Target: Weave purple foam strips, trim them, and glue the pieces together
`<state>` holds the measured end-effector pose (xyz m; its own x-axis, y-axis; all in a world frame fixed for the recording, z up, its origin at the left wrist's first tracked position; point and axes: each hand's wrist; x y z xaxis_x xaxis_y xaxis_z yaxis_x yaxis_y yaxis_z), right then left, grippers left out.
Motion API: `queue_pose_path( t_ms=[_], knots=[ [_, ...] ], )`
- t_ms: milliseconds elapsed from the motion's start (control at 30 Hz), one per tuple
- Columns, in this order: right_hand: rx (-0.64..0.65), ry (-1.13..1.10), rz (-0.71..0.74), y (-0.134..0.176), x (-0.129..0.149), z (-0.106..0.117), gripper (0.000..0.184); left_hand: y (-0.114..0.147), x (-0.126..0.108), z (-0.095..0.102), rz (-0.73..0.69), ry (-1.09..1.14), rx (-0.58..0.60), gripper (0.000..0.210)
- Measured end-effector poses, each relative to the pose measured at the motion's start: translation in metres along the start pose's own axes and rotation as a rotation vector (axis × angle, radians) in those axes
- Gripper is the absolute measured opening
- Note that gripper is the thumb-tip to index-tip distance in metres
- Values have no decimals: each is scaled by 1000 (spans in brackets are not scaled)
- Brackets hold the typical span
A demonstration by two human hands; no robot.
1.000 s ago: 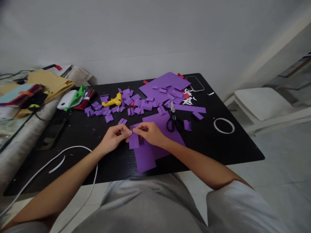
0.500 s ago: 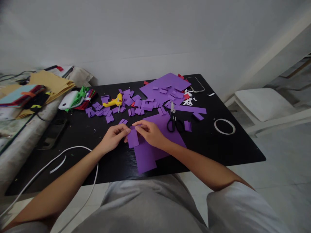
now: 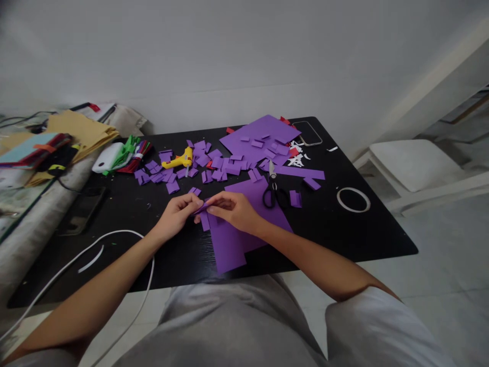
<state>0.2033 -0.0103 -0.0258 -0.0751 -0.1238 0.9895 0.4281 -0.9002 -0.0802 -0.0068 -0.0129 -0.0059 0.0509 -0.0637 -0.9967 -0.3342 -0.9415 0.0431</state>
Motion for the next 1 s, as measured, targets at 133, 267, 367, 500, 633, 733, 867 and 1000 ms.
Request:
queue_pose_path(
  t_ms=[133,267,367,500,633,733,867,1000],
  knots=[
    [15,-33,4,0,0,-1,32,0,0,0,-2,-4,-3,41],
    [46,-39,15,1,-1,-2,34,-1,2,0,-20,14,-11,44],
    [28,-34,-3,1,0,-2,31,-1,2,0,-13,10,-13,45],
    [-16,-7,-25,0,1,-1,27,0,2,-1,-18,43,0,46],
    [-125,42,1,-2,2,1,27,1,3,-1,-80,48,-34,37],
    [-171,106,19,-3,3,3,25,2,6,-1,-85,120,4,39],
    [-175,76,-21,-3,4,4,28,2,13,-2,-73,167,48,40],
    [-210,-37,-71,-4,5,3,33,0,16,-2,-113,159,36,40]
  ],
)
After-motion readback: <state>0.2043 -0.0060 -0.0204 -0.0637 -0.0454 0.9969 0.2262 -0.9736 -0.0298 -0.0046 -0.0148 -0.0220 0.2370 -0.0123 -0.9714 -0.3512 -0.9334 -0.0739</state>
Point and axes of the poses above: each hand's wrist, its own y-axis away from the middle knuckle, its own z-axis out of the back of the hand, x = y × z, and after that the axes turned 13 degrees about y, right-handed
